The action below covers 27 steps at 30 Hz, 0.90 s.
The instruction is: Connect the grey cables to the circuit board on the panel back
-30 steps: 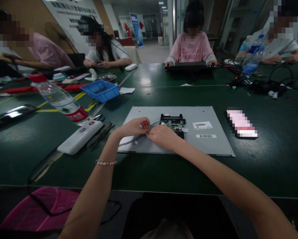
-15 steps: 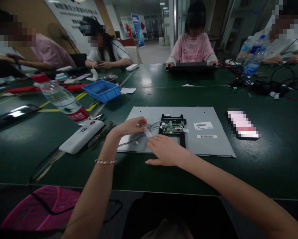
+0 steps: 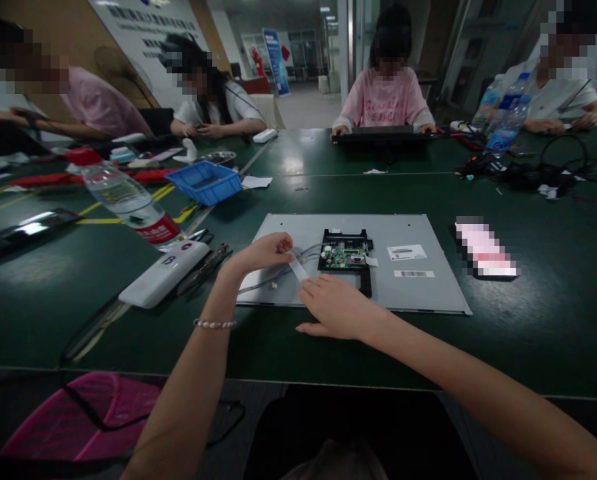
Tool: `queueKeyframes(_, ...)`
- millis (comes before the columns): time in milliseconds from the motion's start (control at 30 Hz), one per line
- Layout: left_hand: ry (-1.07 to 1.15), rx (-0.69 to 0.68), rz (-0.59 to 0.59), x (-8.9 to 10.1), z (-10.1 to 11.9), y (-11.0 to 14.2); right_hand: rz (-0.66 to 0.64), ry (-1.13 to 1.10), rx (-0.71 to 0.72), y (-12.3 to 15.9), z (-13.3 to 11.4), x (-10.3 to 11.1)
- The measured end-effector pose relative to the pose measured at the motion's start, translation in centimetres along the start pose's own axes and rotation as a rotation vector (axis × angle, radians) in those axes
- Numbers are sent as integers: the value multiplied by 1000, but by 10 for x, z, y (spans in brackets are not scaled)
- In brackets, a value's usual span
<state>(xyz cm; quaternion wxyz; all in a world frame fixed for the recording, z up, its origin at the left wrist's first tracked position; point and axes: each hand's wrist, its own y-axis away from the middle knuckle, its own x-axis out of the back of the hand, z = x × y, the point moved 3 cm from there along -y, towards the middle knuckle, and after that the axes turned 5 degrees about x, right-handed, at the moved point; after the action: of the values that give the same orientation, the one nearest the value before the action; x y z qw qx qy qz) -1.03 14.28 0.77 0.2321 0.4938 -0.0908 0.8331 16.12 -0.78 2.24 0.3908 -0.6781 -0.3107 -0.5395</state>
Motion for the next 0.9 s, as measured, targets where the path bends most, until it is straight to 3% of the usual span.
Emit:
queueKeyframes(133,5,23,118,7,1,-1,59,-81,-53,14,16,13)
queueKeyframes(233,59,96,199,14,-1,2,138,-124,-196,36,46,26)
queueKeyframes(367,59,126,45,15,1,8,292,-213,-465,76,96,29)
queueKeyframes(467,34,95,-64,13,7,10,370,-349,-647,102,123,17)
queueKeyframes(633,-1,71,-13,13,9,5,299,-471,-712,108,128,1)
queueKeyframes(900,-255,215,346,16,-4,5,297,-436,-705,95,124,-2)
